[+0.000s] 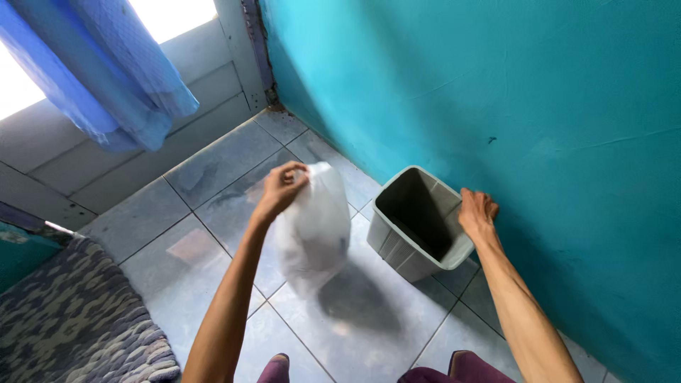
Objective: The person removes a full white plastic trash bag from a small bin, ties it shut, and carries it to a pink laundry basket in another room, placing it inside. The person does not replace the bag in the bin.
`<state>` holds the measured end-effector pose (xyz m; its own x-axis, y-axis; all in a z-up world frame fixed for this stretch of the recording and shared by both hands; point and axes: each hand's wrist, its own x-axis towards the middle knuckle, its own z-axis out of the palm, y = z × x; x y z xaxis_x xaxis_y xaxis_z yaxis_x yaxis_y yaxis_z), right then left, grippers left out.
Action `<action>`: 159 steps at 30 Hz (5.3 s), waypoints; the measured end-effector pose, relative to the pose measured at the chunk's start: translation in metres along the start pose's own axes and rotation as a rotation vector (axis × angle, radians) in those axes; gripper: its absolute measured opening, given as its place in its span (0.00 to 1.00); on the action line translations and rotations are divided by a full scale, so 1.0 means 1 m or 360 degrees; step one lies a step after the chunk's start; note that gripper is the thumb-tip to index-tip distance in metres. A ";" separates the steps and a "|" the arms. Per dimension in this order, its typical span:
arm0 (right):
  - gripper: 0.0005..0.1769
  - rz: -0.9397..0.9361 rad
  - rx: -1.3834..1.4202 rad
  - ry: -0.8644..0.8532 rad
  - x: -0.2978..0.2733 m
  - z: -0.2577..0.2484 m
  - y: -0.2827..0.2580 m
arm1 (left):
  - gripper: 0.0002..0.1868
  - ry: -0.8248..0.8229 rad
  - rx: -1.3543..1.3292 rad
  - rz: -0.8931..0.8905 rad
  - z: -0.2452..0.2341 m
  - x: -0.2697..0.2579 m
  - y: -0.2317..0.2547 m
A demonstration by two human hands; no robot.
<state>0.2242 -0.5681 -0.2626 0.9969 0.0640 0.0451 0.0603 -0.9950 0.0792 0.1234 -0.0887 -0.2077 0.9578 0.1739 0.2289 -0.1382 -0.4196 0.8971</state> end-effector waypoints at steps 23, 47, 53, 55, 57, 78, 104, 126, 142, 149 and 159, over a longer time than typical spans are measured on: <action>0.21 -0.0364 0.1780 -0.0145 -0.052 -0.069 -0.204 | 0.45 -0.0675 0.0278 -0.0070 0.044 -0.034 -0.001; 0.37 -0.1038 0.1147 -0.0424 -0.096 0.091 -0.217 | 0.16 -0.0348 0.0859 0.0554 0.096 -0.108 -0.134; 0.31 -0.0969 0.1119 -0.0269 -0.103 0.091 -0.219 | 0.21 -0.0284 0.0918 0.0569 0.127 -0.129 -0.162; 0.25 -0.0955 0.1024 -0.0025 -0.098 0.079 -0.222 | 0.20 -0.0233 0.0916 0.0357 0.119 -0.119 -0.155; 0.18 -0.0979 0.0791 0.0165 -0.094 0.064 -0.222 | 0.19 -0.0022 0.1020 0.0340 0.110 -0.106 -0.145; 0.32 -0.1037 0.0904 -0.0474 -0.147 0.085 -0.230 | 0.28 0.0038 0.0584 -0.0255 0.118 -0.144 -0.124; 0.30 -0.0514 0.1408 -0.0115 -0.147 0.162 -0.222 | 0.39 0.0545 0.1504 0.0175 0.110 -0.118 -0.081; 0.22 -0.0924 0.1273 -0.0161 -0.175 0.118 -0.209 | 0.30 0.0033 0.1080 0.0333 0.079 -0.161 -0.121; 0.34 -0.1355 0.1418 0.0308 -0.100 0.072 -0.219 | 0.37 -0.0069 0.0493 0.0388 0.091 -0.111 -0.092; 0.32 -0.0963 0.1451 -0.0200 -0.104 0.024 -0.196 | 0.18 0.0507 0.0088 -0.0352 0.081 -0.088 -0.153; 0.11 -0.0996 0.1184 0.0561 -0.116 0.022 -0.208 | 0.31 0.0577 -0.0465 -0.0416 0.061 -0.084 -0.184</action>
<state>0.0968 -0.3703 -0.3058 0.7122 0.4857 0.5067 0.6983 -0.5634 -0.4415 0.0834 -0.0809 -0.4153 0.8281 0.5580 0.0535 -0.0208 -0.0648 0.9977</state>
